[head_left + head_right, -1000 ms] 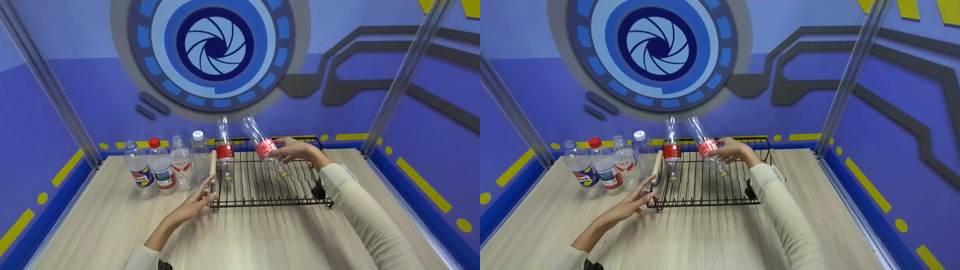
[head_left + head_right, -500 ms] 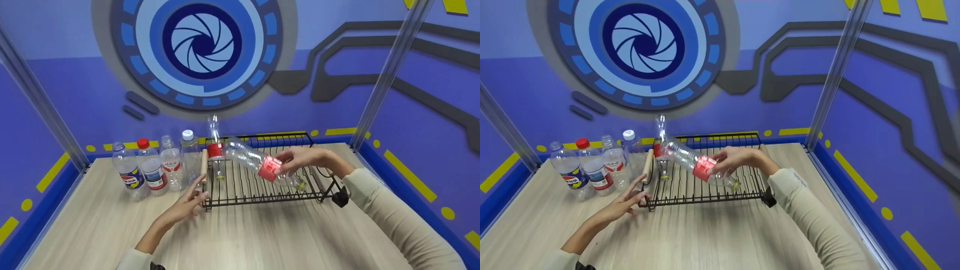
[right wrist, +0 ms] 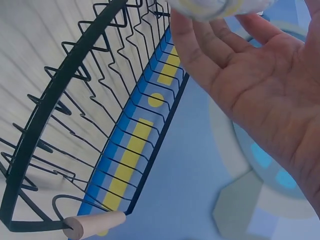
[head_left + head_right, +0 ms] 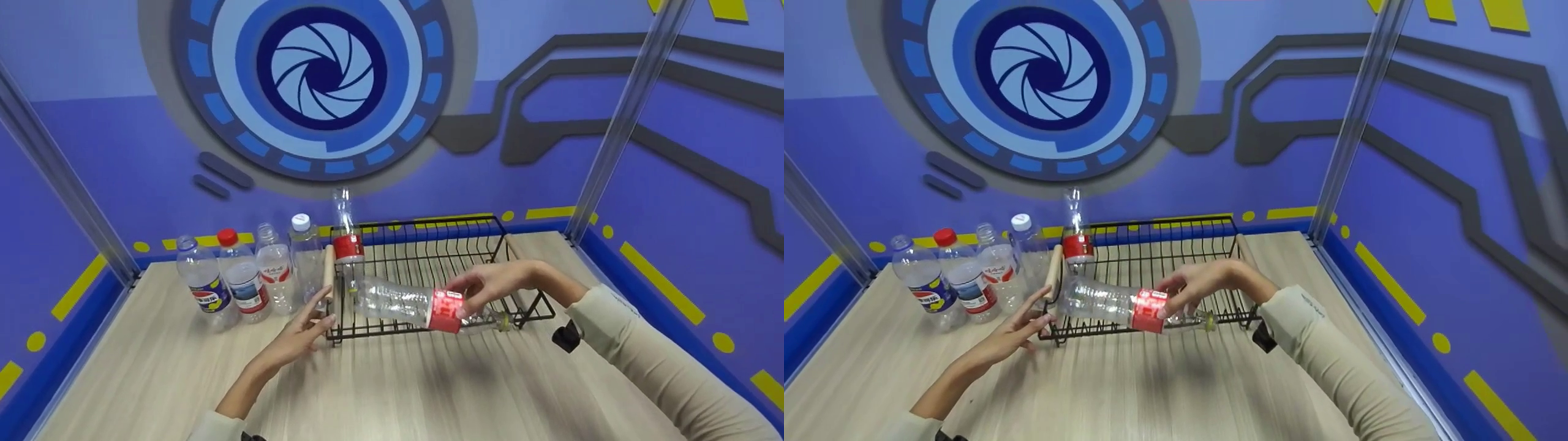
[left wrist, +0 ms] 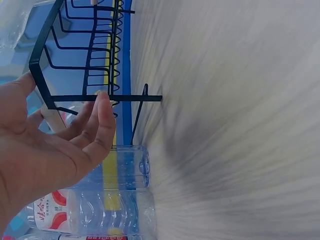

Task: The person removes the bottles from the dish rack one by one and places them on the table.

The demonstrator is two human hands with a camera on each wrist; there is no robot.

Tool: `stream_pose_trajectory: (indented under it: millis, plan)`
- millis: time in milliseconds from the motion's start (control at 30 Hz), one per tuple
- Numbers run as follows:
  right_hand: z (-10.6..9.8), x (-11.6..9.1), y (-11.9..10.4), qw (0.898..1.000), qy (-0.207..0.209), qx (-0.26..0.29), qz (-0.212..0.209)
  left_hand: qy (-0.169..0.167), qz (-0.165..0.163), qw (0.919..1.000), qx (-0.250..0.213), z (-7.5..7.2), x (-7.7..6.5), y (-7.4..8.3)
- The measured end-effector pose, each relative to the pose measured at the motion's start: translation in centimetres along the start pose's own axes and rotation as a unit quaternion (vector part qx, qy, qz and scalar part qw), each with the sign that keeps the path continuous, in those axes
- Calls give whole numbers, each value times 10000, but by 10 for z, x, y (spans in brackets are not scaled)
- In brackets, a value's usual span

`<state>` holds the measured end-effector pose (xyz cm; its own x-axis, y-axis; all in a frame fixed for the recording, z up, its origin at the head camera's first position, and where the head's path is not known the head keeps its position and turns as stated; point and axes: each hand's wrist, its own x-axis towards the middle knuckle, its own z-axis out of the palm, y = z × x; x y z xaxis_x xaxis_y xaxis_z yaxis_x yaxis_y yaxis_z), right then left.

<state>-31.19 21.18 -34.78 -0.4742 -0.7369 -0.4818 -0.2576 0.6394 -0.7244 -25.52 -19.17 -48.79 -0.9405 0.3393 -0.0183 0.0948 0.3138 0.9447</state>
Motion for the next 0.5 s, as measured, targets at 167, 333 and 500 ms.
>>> stream_pose_trajectory:
  millis: [167, 333, 500]
  plan:
    - [4, -3, 1, 10000, -9, -35, -41, 466, 66, 9988, 108, 2, -3, 6]
    - [6, -3, 1, 9996, 8, -271, -126, 1514, 440, 9865, 451, 2, -7, 16]
    - [11, 0, 1, 9990, 64, -415, -168, 2031, 767, 9739, 665, -1, -16, 36]
